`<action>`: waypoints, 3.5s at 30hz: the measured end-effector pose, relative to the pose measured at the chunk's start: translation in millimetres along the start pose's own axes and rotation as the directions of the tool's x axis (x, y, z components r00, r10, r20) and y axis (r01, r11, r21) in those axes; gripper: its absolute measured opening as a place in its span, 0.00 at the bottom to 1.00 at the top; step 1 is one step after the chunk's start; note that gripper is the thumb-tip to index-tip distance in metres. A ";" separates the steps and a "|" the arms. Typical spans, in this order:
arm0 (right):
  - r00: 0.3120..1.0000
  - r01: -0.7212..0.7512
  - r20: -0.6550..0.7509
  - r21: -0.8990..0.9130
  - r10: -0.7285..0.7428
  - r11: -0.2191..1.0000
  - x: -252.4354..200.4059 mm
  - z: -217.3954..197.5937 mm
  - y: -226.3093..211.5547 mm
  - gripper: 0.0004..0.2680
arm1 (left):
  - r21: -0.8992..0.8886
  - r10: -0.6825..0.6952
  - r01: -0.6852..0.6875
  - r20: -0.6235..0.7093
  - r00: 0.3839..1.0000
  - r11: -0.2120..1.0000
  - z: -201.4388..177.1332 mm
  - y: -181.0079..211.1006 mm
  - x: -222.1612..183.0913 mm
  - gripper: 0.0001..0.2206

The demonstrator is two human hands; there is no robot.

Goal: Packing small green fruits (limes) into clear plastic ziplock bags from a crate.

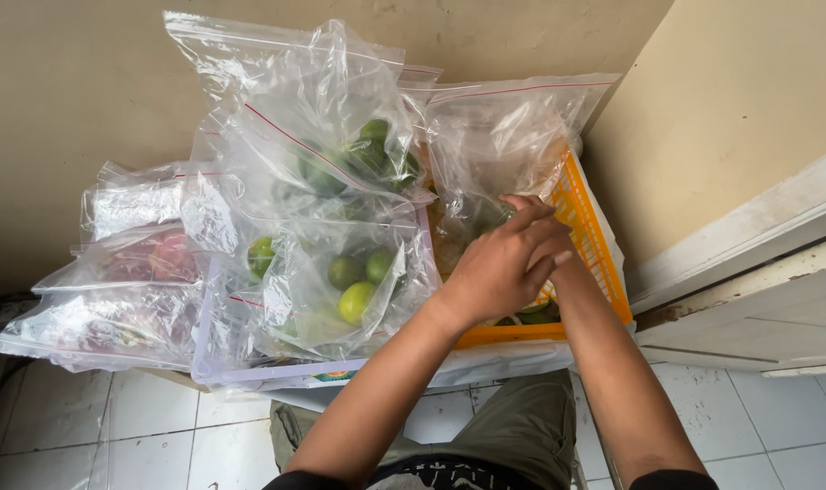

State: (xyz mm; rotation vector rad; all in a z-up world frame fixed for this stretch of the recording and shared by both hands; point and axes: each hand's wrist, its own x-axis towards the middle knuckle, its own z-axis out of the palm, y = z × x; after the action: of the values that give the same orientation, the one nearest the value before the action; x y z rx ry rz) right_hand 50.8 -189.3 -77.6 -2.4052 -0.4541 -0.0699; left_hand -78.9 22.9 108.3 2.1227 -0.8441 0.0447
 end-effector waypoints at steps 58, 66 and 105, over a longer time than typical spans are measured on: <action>0.903 0.393 0.029 -0.461 -0.428 0.796 -34.5 92.8 -292.5 0.26 | 0.211 -0.363 0.560 -0.573 0.735 0.801 -93.8 -107.6 -198.9 0.14; 0.876 0.426 -0.039 -0.408 -0.481 0.808 -37.8 92.8 -296.4 0.28 | 0.185 -0.270 0.489 -0.645 0.715 0.853 -90.3 -105.1 -206.2 0.13; 0.821 0.456 -0.279 -0.202 -0.497 0.867 -51.1 53.6 -278.2 0.20 | 0.131 -0.129 0.395 -0.814 0.566 0.909 -79.3 -115.4 -210.1 0.06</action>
State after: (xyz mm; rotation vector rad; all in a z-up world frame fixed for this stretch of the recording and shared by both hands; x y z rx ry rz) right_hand -95.5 26.4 44.5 -2.2799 -0.9091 -0.7284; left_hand -154.5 245.2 15.6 2.1449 0.0509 0.9592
